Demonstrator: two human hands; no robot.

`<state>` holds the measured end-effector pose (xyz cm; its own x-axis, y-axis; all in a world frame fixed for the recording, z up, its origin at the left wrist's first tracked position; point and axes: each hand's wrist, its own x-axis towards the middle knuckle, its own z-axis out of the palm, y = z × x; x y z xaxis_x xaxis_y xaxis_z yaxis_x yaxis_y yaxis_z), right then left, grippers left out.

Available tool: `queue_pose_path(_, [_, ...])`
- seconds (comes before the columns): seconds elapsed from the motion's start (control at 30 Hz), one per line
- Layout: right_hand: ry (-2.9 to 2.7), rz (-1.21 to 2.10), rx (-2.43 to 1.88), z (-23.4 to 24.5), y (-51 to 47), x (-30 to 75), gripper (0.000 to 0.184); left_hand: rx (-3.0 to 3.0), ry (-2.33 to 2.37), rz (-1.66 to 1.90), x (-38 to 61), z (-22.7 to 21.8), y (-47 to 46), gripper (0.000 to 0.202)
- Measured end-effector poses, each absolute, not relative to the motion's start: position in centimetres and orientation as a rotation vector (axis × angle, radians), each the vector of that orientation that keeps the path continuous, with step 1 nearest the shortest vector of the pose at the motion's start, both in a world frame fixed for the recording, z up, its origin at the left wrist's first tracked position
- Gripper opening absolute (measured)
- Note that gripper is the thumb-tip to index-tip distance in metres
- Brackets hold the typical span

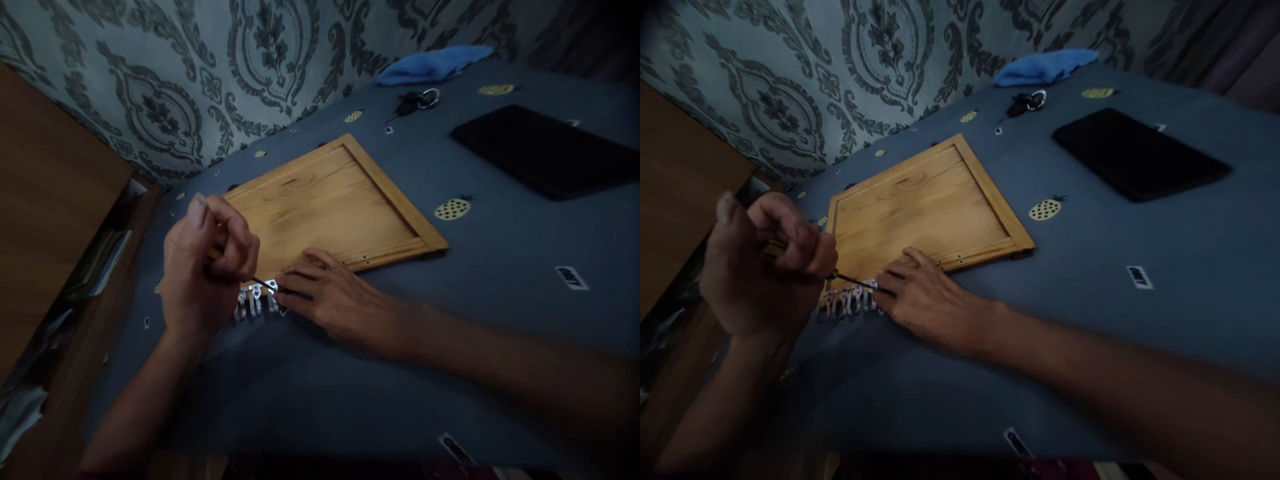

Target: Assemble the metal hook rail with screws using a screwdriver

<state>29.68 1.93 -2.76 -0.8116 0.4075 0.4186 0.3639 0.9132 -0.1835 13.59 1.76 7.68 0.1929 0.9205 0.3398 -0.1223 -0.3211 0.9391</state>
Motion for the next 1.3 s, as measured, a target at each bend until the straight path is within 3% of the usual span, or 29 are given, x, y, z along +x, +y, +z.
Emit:
queue_pose_path(0.5, [-2.618,0.120,-0.557,-2.7,2.0,29.6,0.021,1.530,0.465,0.946,11.8,7.6,3.9,0.050])
queue_pose_path(0.93, [-2.605,0.126,-0.548,-2.9,2.0,29.7,0.024,1.405,0.912,1.467,13.0,8.9,2.7,0.056])
queue_pose_path(1.3, [-2.607,0.094,-0.563,-2.9,2.0,29.6,0.024,1.401,0.882,1.394,13.4,7.8,2.3,0.053])
